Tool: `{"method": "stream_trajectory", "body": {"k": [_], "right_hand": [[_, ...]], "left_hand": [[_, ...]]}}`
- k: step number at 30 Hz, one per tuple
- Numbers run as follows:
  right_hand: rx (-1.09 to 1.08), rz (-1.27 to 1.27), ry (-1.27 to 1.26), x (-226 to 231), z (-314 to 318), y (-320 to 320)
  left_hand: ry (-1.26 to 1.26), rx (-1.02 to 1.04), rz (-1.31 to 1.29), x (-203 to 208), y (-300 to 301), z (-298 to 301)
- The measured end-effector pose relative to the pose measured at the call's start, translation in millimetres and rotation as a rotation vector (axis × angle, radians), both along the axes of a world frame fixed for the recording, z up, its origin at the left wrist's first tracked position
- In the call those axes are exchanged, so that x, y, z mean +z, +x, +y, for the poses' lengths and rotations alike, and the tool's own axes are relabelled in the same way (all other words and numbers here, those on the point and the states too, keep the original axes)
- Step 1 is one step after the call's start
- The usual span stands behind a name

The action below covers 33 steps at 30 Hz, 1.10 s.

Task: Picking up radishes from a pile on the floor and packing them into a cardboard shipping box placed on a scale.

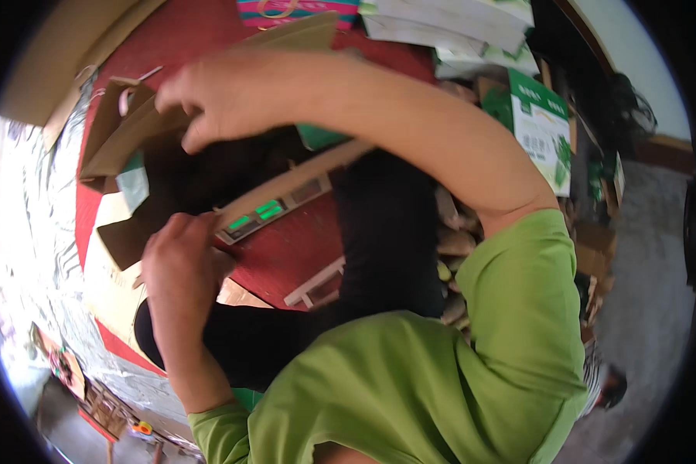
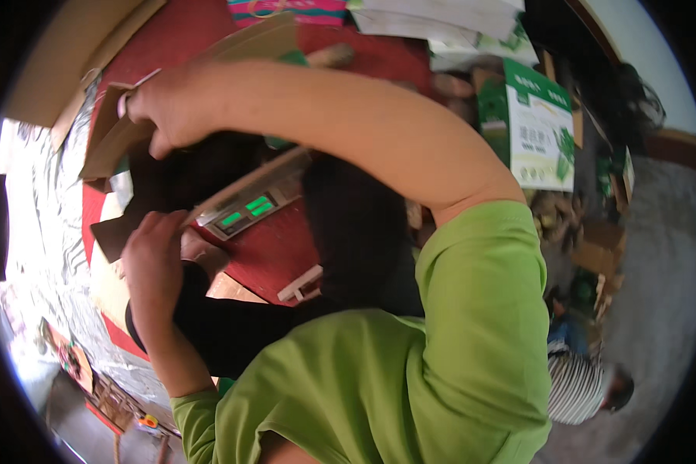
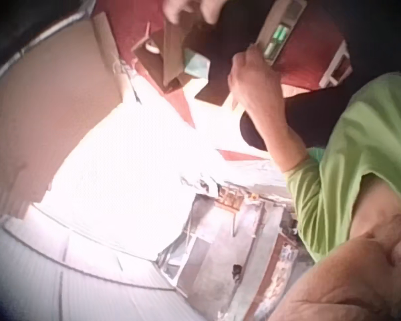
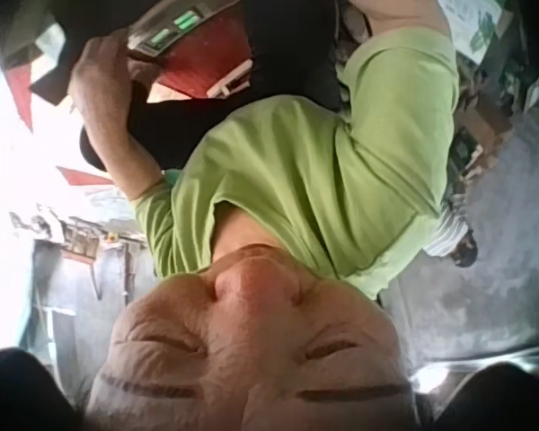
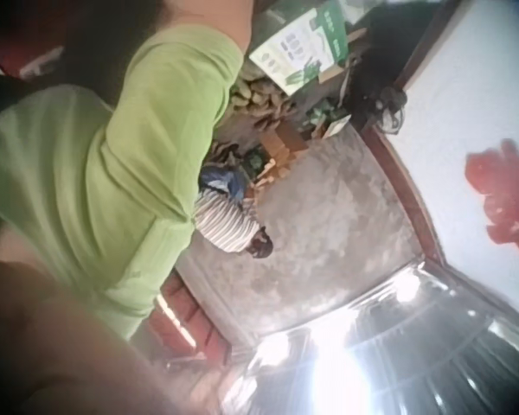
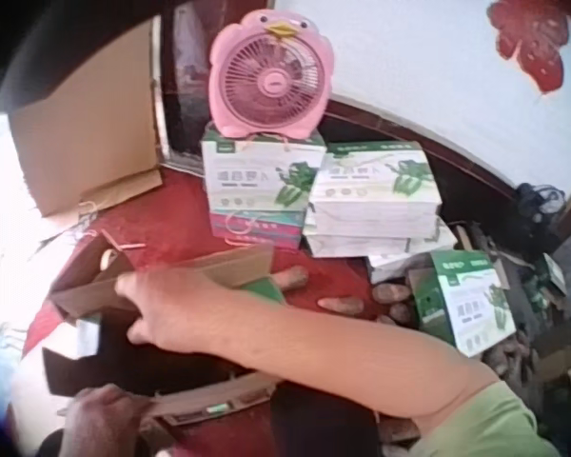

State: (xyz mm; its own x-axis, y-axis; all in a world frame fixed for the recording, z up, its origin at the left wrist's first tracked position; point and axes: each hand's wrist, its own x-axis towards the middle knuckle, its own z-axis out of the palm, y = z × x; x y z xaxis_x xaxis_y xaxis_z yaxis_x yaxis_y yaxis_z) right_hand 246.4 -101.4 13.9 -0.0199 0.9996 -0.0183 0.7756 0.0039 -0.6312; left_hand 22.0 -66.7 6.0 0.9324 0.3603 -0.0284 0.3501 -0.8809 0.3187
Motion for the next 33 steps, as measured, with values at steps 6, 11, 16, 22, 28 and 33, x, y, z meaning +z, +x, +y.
{"method": "stream_trajectory", "body": {"k": [6, 11, 16, 22, 28, 33], "right_hand": [[-0.576, 0.347, 0.098, 21.1, -152.3, 61.5], [-0.991, 0.247, -0.070, -90.1, -311.4, 64.9], [-1.074, -0.085, -0.624, -195.9, -416.8, 8.7], [-1.088, -0.043, -0.752, -361.5, -486.1, -46.9], [-1.529, 0.253, -0.541, -405.2, -469.8, -67.6], [-1.503, 0.212, -0.867, -404.8, -443.3, -61.0]], "left_hand": [[-0.064, 0.077, -0.019, -2.1, -3.0, -0.9], [-0.055, 0.018, -0.048, -6.4, 0.8, 1.3], [-0.023, 0.063, -0.048, -4.2, 1.4, -2.1], [-0.054, 0.081, -0.101, -6.3, 4.9, -2.1], [-0.043, 0.100, -0.106, -6.5, 8.9, -5.7], [-0.019, 0.103, -0.060, -8.7, 9.9, -7.6]]}}
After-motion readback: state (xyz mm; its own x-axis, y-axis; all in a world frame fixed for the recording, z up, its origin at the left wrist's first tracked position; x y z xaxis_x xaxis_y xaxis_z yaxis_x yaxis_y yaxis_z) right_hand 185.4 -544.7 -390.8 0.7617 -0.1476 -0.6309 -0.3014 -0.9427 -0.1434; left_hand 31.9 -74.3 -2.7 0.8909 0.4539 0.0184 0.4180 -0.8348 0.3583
